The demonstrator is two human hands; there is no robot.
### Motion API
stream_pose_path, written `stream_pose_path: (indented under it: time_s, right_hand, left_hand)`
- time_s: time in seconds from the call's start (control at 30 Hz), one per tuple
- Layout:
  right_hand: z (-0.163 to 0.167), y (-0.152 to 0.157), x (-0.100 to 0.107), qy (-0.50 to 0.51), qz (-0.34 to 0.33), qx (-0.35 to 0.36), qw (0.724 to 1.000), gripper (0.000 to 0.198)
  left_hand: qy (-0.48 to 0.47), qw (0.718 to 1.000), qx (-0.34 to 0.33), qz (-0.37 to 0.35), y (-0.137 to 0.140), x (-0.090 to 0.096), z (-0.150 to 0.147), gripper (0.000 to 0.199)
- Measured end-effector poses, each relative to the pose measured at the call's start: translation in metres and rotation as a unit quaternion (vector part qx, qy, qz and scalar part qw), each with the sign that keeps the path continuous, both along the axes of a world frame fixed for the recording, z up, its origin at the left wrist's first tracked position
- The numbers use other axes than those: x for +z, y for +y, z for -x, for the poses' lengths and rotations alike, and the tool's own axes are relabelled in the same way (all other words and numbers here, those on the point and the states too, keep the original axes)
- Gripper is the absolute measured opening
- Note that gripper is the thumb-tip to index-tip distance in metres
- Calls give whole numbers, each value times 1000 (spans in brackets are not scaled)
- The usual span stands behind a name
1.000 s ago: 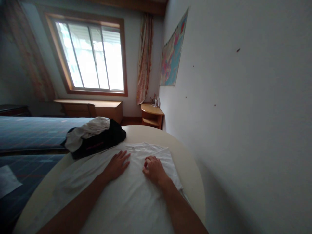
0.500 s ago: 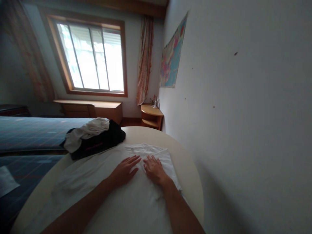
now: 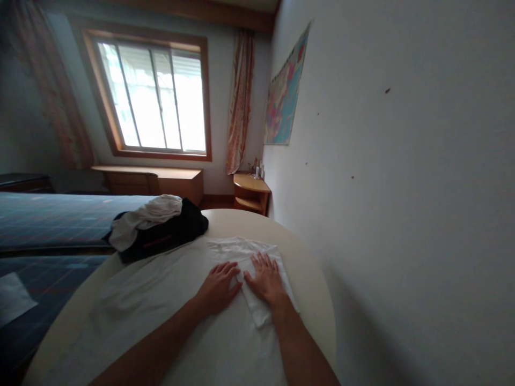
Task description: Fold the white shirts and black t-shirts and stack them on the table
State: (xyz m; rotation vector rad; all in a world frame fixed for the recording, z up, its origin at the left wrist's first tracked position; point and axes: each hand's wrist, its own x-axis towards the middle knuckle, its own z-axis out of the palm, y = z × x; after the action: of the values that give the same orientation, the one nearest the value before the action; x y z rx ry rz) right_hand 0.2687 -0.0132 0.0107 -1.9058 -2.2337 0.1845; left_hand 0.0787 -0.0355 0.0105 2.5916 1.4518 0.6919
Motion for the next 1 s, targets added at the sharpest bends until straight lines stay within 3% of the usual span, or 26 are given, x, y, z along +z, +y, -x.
stream_pose_path:
  time_s: [0.17,0.3,0.43,0.57,0.77,1.0]
  right_hand:
    - [1,1,1,-3,9,9,1000,74]
    - [-13,5,6,20,-1,13,1000,66]
    - [-47,-3,17,7,-66,-130,989,47]
    - [-75,-20,32,-28,11,-220,975,37]
    - [-72,-33,42,-37,80,-203,975,35]
    - [-67,-35,37,4,59,-187,981,27]
  left_hand:
    - [12,1000,-6,26,1,-7,5,55]
    - [27,999,2,42,5,-8,6,62]
    - [29,998,6,52,5,-6,5,65]
    - [32,998,8,55,4,-5,5,65]
    - [39,998,9,49,4,-6,5,64]
    - [40,998,19,37,4,-8,3,53]
